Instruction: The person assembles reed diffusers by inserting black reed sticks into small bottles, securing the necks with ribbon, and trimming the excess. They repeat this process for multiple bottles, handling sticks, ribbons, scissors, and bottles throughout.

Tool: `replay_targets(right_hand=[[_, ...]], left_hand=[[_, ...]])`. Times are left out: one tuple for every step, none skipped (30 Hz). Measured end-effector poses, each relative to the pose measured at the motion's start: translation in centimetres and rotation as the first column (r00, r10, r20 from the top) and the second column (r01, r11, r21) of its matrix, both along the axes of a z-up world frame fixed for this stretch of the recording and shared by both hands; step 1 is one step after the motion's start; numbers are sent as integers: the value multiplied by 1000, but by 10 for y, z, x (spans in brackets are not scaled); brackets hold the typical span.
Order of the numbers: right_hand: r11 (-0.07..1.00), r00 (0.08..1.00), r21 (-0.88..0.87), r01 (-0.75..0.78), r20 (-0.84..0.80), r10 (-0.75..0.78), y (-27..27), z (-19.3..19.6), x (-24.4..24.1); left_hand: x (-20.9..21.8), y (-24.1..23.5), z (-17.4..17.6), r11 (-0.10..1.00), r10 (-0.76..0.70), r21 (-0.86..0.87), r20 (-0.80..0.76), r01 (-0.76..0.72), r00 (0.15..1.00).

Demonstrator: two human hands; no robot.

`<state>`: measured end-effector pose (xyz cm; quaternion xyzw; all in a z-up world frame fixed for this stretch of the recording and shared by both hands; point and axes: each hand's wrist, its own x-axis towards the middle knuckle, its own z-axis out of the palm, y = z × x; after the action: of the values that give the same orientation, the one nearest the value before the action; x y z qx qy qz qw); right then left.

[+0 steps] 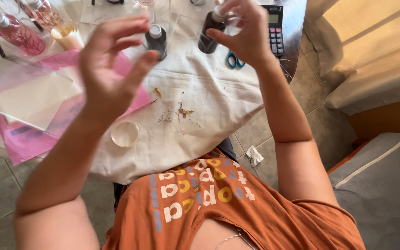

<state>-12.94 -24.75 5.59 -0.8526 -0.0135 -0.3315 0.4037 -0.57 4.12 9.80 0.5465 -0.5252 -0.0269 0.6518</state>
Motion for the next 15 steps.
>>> replay_targets(right_hand=[[997, 1000, -71, 8, 20, -7, -4, -12, 6], [990, 999, -141, 16, 45, -9, -8, -25, 14], [990, 999, -140, 13, 45, -6, -10, -32, 17], [985, 1000, -172, -8, 22, 12, -11, -39, 21], [979, 1000, -204, -29, -1, 29, -12, -47, 25], [979, 1000, -204, -30, 0, 31, -16, -47, 25], [984, 999, -171, -52, -18, 50, -20, -47, 25], [988, 997, -138, -75, -38, 70, -24, -47, 24], [988, 997, -138, -76, -39, 72, -30, -48, 25], [993, 996, -73, -90, 4, 90, -37, -48, 25], [994, 993, -9, -106, 48, 106, -44, -49, 26], [994, 993, -9, -110, 46, 111, -47, -46, 23], [997, 995, 64, -41, 92, 35, -50, -42, 21], [990, 991, 141, 17, 131, -36, -52, -40, 21], [990, 991, 142, 5, 129, -23, -68, -44, 12]], left_hand=[[1, 10, 0, 999, 48, -7, 71, -48, 996], [3, 21, 2, 995, 98, -17, 146, -97, 984], [6, 28, -1, 995, 101, -15, 146, -100, 984], [9, 36, -4, 993, 117, 2, 163, -119, 980], [12, 44, -7, 990, 134, 19, 179, -139, 975], [14, 50, -8, 990, 135, 18, 180, -140, 974], [16, 55, -9, 988, 142, 37, 155, -149, 978], [17, 61, -11, 986, 149, 56, 127, -157, 981], [18, 65, -12, 986, 150, 56, 126, -158, 981], [19, 70, -13, 983, 168, 54, 114, -175, 979], [21, 75, -14, 980, 186, 52, 101, -192, 977], [20, 81, -12, 979, 190, 52, 99, -196, 977], [20, 88, -9, 968, 242, 37, 102, -246, 965], [19, 96, -7, 952, 300, 23, 104, -304, 948], [25, 103, -13, 948, 312, 24, 102, -316, 945]])
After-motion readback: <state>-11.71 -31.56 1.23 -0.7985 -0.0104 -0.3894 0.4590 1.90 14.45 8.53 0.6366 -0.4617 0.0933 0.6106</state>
